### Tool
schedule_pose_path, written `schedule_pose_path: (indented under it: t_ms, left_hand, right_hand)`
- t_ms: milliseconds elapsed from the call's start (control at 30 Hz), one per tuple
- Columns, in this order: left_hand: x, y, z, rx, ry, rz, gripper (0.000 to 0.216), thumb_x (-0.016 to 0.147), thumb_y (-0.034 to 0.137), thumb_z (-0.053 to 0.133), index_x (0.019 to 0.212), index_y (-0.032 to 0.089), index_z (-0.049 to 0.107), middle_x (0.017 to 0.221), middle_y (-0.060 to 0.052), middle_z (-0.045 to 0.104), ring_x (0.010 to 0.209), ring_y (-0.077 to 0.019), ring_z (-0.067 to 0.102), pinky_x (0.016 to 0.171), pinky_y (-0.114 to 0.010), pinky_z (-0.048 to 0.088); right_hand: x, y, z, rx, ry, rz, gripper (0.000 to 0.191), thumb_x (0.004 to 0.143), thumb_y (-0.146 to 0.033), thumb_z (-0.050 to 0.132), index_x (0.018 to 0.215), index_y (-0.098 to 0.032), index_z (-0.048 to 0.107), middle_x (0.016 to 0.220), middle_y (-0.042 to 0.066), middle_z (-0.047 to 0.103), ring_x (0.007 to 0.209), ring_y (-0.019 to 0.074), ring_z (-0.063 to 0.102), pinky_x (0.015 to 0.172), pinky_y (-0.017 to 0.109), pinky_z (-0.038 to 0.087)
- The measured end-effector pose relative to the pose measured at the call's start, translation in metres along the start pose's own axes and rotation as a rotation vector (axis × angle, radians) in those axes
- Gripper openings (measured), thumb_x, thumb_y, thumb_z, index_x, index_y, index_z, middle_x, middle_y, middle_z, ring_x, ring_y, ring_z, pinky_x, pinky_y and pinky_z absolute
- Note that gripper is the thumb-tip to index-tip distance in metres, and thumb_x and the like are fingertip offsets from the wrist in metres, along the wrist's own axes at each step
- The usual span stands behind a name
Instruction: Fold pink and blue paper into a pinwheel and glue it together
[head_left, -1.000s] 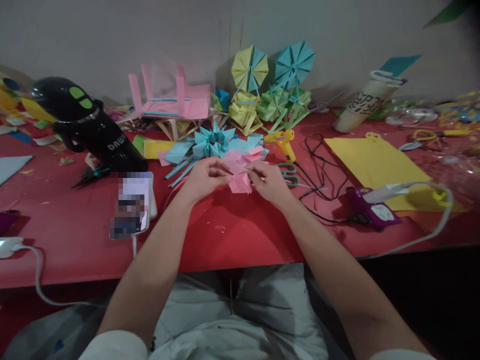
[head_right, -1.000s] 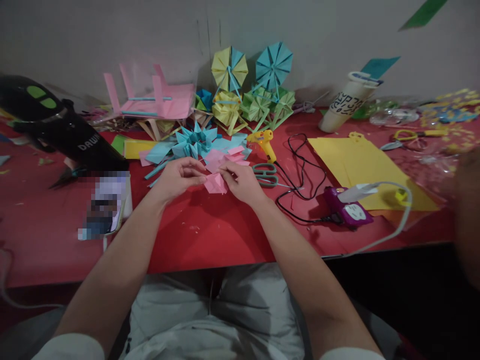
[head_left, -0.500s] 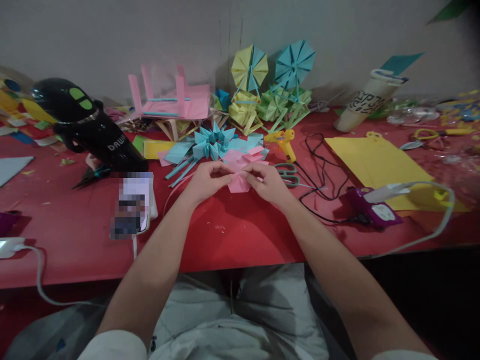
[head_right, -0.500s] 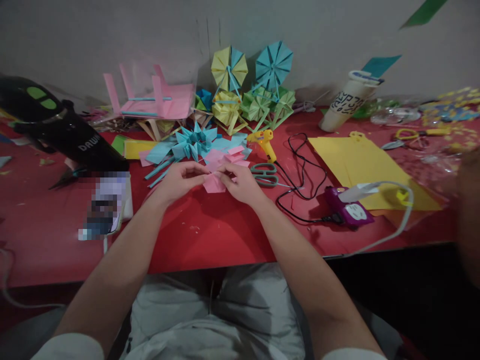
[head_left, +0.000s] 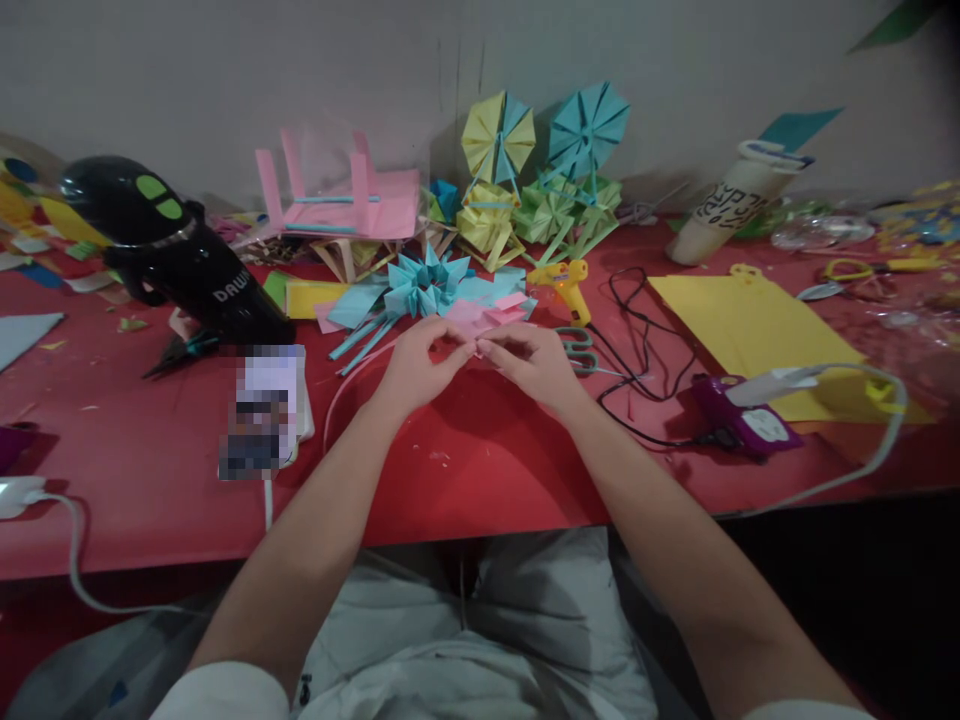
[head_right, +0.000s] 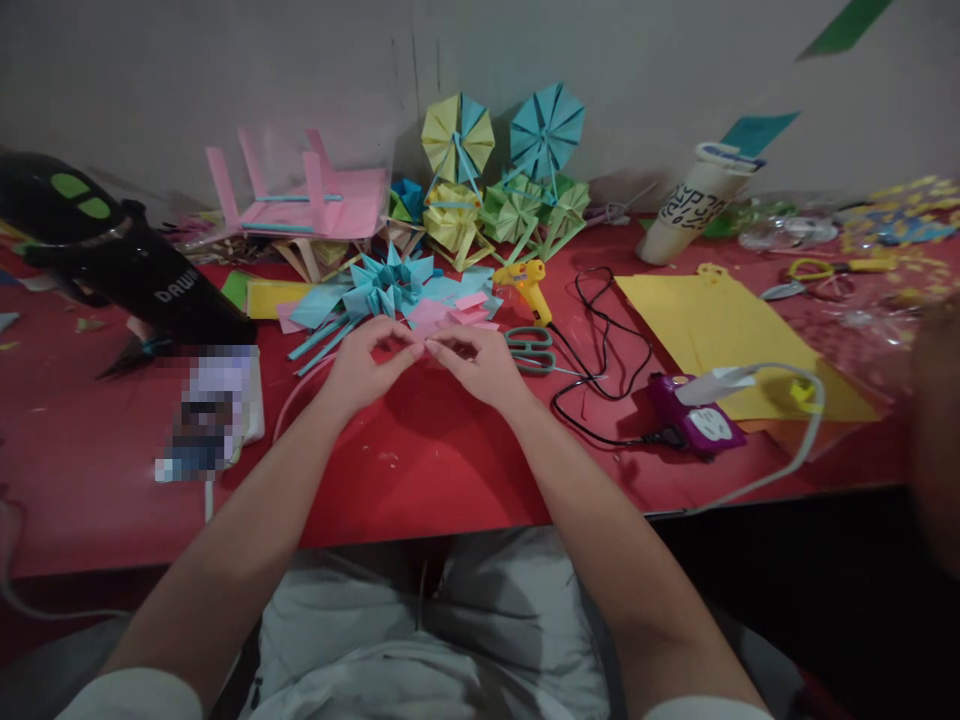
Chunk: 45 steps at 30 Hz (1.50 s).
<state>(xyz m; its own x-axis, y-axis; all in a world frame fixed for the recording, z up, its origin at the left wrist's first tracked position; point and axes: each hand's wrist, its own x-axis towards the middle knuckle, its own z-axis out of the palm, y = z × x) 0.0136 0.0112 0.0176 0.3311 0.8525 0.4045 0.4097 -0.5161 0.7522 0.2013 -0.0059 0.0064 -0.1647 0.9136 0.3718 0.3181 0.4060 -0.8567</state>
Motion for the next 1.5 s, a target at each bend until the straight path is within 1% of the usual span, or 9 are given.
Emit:
schedule_pose_path:
  t_ms: [167, 267, 367, 433, 600, 833, 1000, 1233, 1500]
  left_hand:
    - [0.003, -0.008, 0.004, -0.202, 0.102, -0.175, 0.022, 0.078, 0.032, 0.069, 0.09, 0.018, 0.058, 0.103, -0.006, 0.065, 0.094, -0.0169, 0.063, 0.083, -0.03, 0.052]
    - [0.006, -0.011, 0.004, -0.284, 0.12, -0.245, 0.028, 0.071, 0.024, 0.072, 0.093, 0.018, 0.056, 0.096, -0.004, 0.065, 0.088, -0.0155, 0.064, 0.08, -0.03, 0.054]
    - [0.006, -0.008, 0.003, -0.335, 0.1, -0.27, 0.029, 0.072, 0.023, 0.07, 0.097, 0.019, 0.056, 0.084, -0.001, 0.064, 0.071, -0.013, 0.063, 0.069, -0.029, 0.055]
    - [0.005, -0.005, 0.002, -0.333, 0.099, -0.255, 0.029, 0.073, 0.022, 0.068, 0.1, 0.019, 0.057, 0.083, -0.001, 0.064, 0.068, -0.013, 0.063, 0.066, -0.029, 0.056]
    - [0.003, -0.005, 0.003, -0.304, 0.08, -0.192, 0.029, 0.076, 0.023, 0.066, 0.104, 0.019, 0.062, 0.098, -0.006, 0.069, 0.087, -0.0175, 0.067, 0.072, -0.029, 0.058]
    - [0.001, -0.008, 0.005, -0.189, 0.057, -0.057, 0.032, 0.081, 0.018, 0.061, 0.112, 0.019, 0.069, 0.119, -0.008, 0.069, 0.107, -0.0191, 0.065, 0.095, -0.034, 0.053]
    - [-0.002, -0.008, 0.005, -0.099, 0.046, 0.013, 0.031, 0.084, 0.019, 0.063, 0.114, 0.022, 0.071, 0.112, -0.007, 0.07, 0.101, -0.018, 0.066, 0.088, -0.032, 0.055]
    - [0.001, -0.007, 0.004, -0.083, 0.073, 0.063, 0.015, 0.086, 0.021, 0.063, 0.093, 0.018, 0.076, 0.101, -0.008, 0.073, 0.095, -0.0173, 0.067, 0.085, -0.03, 0.054]
    - [0.005, -0.011, 0.003, -0.176, 0.156, 0.0, 0.013, 0.082, 0.019, 0.063, 0.086, 0.018, 0.075, 0.097, -0.007, 0.074, 0.086, -0.0169, 0.068, 0.074, -0.028, 0.054]
  right_hand:
    - [0.0, 0.001, 0.002, 0.132, 0.042, 0.062, 0.033, 0.081, -0.053, 0.07, 0.084, -0.02, 0.07, 0.078, 0.003, 0.07, 0.073, 0.0165, 0.063, 0.072, 0.032, 0.053]
    - [0.001, 0.007, 0.005, 0.219, 0.056, 0.102, 0.039, 0.075, -0.054, 0.075, 0.091, -0.021, 0.06, 0.073, 0.001, 0.066, 0.068, 0.0148, 0.062, 0.069, 0.031, 0.053]
    - [0.003, 0.011, 0.007, 0.292, 0.035, 0.152, 0.048, 0.072, -0.056, 0.077, 0.096, -0.023, 0.052, 0.075, -0.001, 0.064, 0.066, 0.0133, 0.061, 0.068, 0.03, 0.054]
    - [0.004, 0.012, 0.008, 0.312, 0.013, 0.163, 0.047, 0.072, -0.056, 0.076, 0.093, -0.022, 0.051, 0.078, -0.001, 0.062, 0.068, 0.0127, 0.06, 0.069, 0.03, 0.055]
    - [0.006, 0.01, 0.006, 0.337, -0.027, 0.195, 0.04, 0.074, -0.054, 0.073, 0.081, -0.022, 0.05, 0.077, -0.001, 0.054, 0.072, 0.0134, 0.056, 0.072, 0.033, 0.056]
    - [0.007, 0.013, 0.002, 0.201, -0.058, 0.128, 0.037, 0.079, -0.053, 0.069, 0.069, -0.019, 0.056, 0.07, 0.001, 0.055, 0.068, 0.0135, 0.05, 0.068, 0.031, 0.047]
    - [0.007, 0.012, 0.001, 0.151, -0.05, 0.071, 0.035, 0.079, -0.052, 0.07, 0.071, -0.019, 0.064, 0.072, 0.001, 0.059, 0.07, 0.0142, 0.052, 0.071, 0.031, 0.047]
    - [0.005, 0.009, 0.002, 0.184, -0.05, 0.07, 0.033, 0.081, -0.053, 0.07, 0.085, -0.021, 0.075, 0.083, 0.004, 0.067, 0.078, 0.0172, 0.06, 0.078, 0.035, 0.052]
    - [0.005, 0.008, 0.005, 0.417, 0.009, 0.21, 0.04, 0.076, -0.057, 0.073, 0.089, -0.021, 0.067, 0.087, 0.003, 0.066, 0.081, 0.0158, 0.062, 0.074, 0.033, 0.058]
